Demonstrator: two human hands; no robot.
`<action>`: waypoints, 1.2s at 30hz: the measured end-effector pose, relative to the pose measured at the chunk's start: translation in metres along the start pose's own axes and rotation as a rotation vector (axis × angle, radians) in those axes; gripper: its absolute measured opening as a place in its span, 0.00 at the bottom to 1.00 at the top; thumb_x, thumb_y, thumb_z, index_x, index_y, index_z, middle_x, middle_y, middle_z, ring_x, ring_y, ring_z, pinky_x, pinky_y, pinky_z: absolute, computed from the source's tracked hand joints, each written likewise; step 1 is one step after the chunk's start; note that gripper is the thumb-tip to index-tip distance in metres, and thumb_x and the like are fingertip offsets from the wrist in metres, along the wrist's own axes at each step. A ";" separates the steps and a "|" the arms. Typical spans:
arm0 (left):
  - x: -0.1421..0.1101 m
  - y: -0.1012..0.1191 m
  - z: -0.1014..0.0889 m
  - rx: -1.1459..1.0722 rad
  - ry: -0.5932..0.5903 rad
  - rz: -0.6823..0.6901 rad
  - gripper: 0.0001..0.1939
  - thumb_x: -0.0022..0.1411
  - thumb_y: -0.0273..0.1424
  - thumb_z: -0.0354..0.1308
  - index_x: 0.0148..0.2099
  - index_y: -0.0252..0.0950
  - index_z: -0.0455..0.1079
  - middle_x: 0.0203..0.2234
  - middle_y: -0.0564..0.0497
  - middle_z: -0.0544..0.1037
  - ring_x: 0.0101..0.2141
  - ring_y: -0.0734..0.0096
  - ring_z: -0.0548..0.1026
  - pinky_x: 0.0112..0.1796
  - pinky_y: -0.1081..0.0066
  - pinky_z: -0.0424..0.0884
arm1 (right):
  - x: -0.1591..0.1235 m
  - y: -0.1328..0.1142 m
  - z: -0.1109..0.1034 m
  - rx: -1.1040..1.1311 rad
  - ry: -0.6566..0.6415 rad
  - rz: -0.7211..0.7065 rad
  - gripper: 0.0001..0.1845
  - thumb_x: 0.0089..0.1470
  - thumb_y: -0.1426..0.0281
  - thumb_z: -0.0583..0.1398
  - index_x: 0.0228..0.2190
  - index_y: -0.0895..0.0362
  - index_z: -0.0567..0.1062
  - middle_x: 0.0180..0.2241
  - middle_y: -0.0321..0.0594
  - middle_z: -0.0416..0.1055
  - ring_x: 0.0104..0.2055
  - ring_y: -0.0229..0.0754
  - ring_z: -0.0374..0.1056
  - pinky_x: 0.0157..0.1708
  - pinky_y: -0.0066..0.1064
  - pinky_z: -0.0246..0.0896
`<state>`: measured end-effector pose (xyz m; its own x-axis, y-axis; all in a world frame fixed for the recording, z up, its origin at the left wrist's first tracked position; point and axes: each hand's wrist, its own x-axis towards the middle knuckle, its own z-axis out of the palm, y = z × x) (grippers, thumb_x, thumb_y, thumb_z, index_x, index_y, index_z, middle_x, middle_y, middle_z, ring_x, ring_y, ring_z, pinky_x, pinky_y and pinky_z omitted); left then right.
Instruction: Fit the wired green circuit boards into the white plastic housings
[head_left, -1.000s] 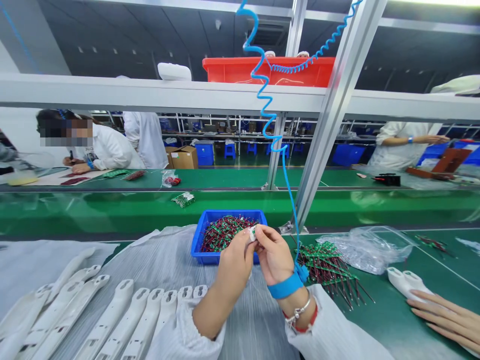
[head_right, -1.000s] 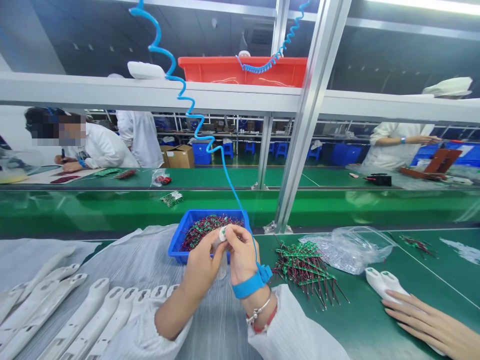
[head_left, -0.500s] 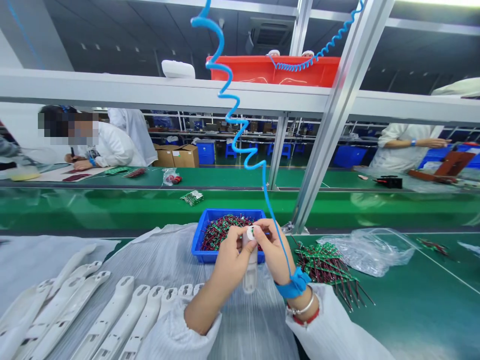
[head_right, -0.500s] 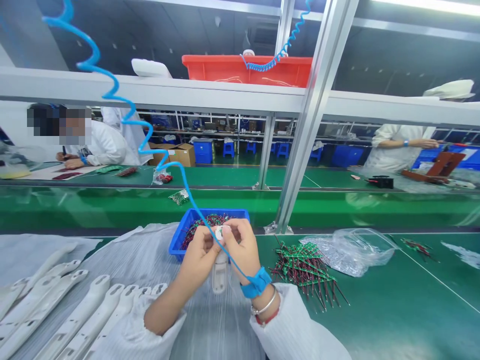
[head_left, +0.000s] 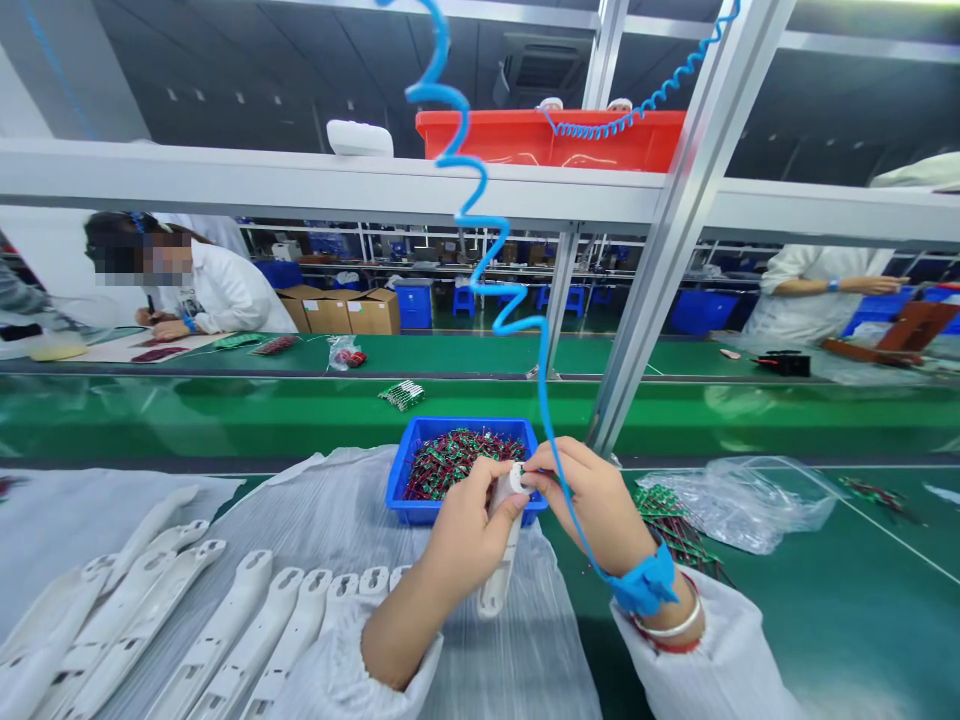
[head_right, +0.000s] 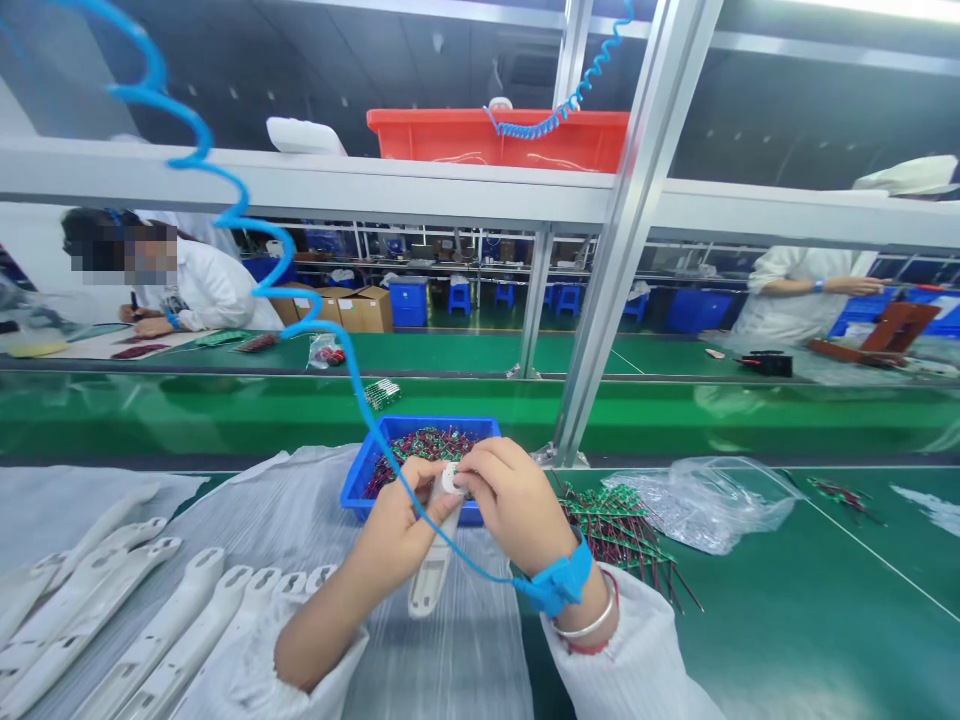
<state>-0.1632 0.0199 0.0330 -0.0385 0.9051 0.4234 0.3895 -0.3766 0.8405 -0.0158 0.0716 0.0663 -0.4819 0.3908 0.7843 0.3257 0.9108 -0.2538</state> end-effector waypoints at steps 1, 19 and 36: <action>0.000 0.001 0.000 0.035 0.005 0.015 0.11 0.60 0.34 0.52 0.45 0.38 0.63 0.36 0.47 0.76 0.37 0.62 0.75 0.38 0.63 0.69 | 0.001 0.000 -0.001 0.037 -0.008 0.033 0.04 0.52 0.77 0.57 0.29 0.57 0.72 0.30 0.39 0.70 0.34 0.38 0.67 0.33 0.28 0.65; -0.001 -0.002 -0.001 0.249 0.016 0.288 0.12 0.59 0.22 0.50 0.44 0.39 0.64 0.40 0.48 0.77 0.39 0.68 0.76 0.38 0.69 0.72 | 0.002 0.009 0.005 0.848 -0.074 0.653 0.13 0.38 0.69 0.67 0.23 0.58 0.66 0.23 0.33 0.67 0.26 0.35 0.64 0.26 0.27 0.60; 0.000 -0.003 -0.010 0.181 -0.061 0.371 0.16 0.57 0.18 0.50 0.43 0.42 0.66 0.39 0.50 0.77 0.42 0.70 0.75 0.40 0.70 0.72 | -0.007 0.023 0.006 0.991 -0.301 0.482 0.23 0.50 0.67 0.62 0.48 0.54 0.63 0.42 0.43 0.73 0.50 0.43 0.66 0.49 0.41 0.62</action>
<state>-0.1733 0.0192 0.0339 0.1877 0.7267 0.6609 0.5225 -0.6436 0.5593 -0.0102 0.0901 0.0513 -0.6998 0.6226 0.3501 -0.1907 0.3095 -0.9316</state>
